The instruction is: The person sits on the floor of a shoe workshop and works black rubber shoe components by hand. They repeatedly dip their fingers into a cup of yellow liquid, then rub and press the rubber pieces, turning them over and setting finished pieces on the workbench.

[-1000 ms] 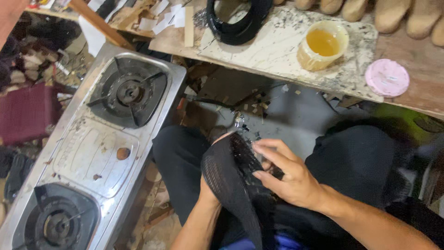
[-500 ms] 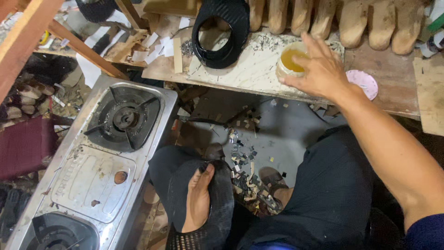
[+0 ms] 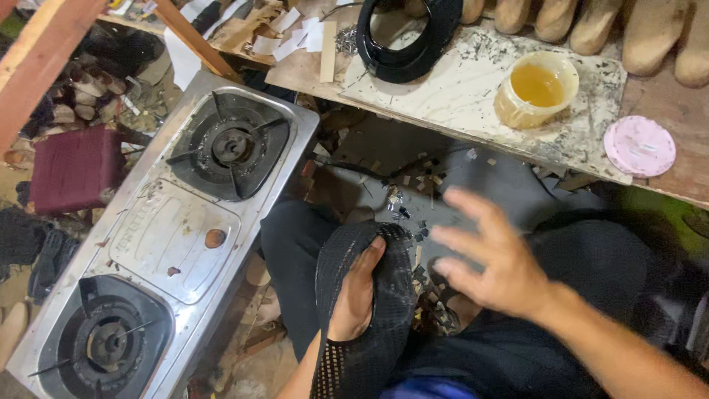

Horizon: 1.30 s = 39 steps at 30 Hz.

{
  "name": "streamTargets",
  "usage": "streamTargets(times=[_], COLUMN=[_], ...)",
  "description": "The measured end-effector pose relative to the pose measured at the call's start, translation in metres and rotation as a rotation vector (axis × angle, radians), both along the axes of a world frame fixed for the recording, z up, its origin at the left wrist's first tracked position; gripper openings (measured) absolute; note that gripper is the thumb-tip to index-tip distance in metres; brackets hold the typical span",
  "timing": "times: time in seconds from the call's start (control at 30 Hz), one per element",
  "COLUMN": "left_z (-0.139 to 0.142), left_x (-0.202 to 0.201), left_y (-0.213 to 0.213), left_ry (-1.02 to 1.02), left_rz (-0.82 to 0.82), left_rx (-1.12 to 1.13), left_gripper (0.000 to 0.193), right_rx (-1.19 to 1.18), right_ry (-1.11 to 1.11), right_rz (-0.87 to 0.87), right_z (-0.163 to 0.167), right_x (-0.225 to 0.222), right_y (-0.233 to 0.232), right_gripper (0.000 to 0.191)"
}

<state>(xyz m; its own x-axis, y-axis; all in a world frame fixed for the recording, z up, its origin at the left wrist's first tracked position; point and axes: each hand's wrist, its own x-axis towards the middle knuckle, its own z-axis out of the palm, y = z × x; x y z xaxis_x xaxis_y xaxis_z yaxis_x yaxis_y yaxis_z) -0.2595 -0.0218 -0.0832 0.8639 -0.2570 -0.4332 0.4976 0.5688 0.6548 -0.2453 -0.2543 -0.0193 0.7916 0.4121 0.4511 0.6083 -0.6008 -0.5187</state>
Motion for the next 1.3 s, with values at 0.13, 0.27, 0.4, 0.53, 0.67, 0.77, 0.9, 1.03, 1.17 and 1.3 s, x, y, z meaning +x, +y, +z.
streamTargets(times=[0.13,0.27,0.4,0.53,0.67,0.77,0.9,1.03,1.17,1.3], left_z=[0.013,0.004,-0.024,-0.048,-0.044,-0.023,-0.01,-0.033,-0.051,-0.034], left_x=[-0.003,-0.01,-0.013,-0.013,-0.008,-0.003,-0.001,-0.004,-0.008,-0.008], left_y=[-0.015,-0.022,-0.017,-0.015,-0.018,-0.013,-0.014,-0.025,-0.012,0.008], left_ry=[0.097,0.013,-0.421,-0.069,-0.137,0.091,0.169,-0.022,0.086,-0.03], left_rz=[-0.014,0.036,0.004,0.087,0.005,0.04,0.157,0.307,-0.017,-0.044], left_rx=[0.019,0.081,0.204,-0.005,0.021,-0.137,-0.138,-0.098,0.032,-0.162], left_gripper=[0.037,0.018,0.023,0.019,0.029,0.027,0.031,0.009,0.017,0.023], right_rx=[-0.077,-0.117,-0.133,-0.093,-0.095,-0.034,0.354,0.451,0.204,-0.13], right_ry=[-0.167,-0.277,-0.224,-0.204,-0.204,-0.176,0.211,0.546,0.569,-0.001], right_rz=[0.102,0.003,0.106,0.105,0.119,0.132,0.115,0.046,-0.062,-0.164], right_z=[-0.011,-0.018,-0.02,-0.022,-0.027,-0.028,-0.025,-0.011,0.009,0.015], right_x=[-0.018,-0.015,-0.018,-0.019,-0.018,-0.024,-0.034,-0.033,-0.008,0.057], right_y=[0.012,-0.004,-0.008,-0.008,-0.002,0.002,0.016,0.03,0.011,-0.041], right_gripper=[0.05,0.056,0.06,0.052,0.052,0.046,0.047,0.064,0.056,0.033])
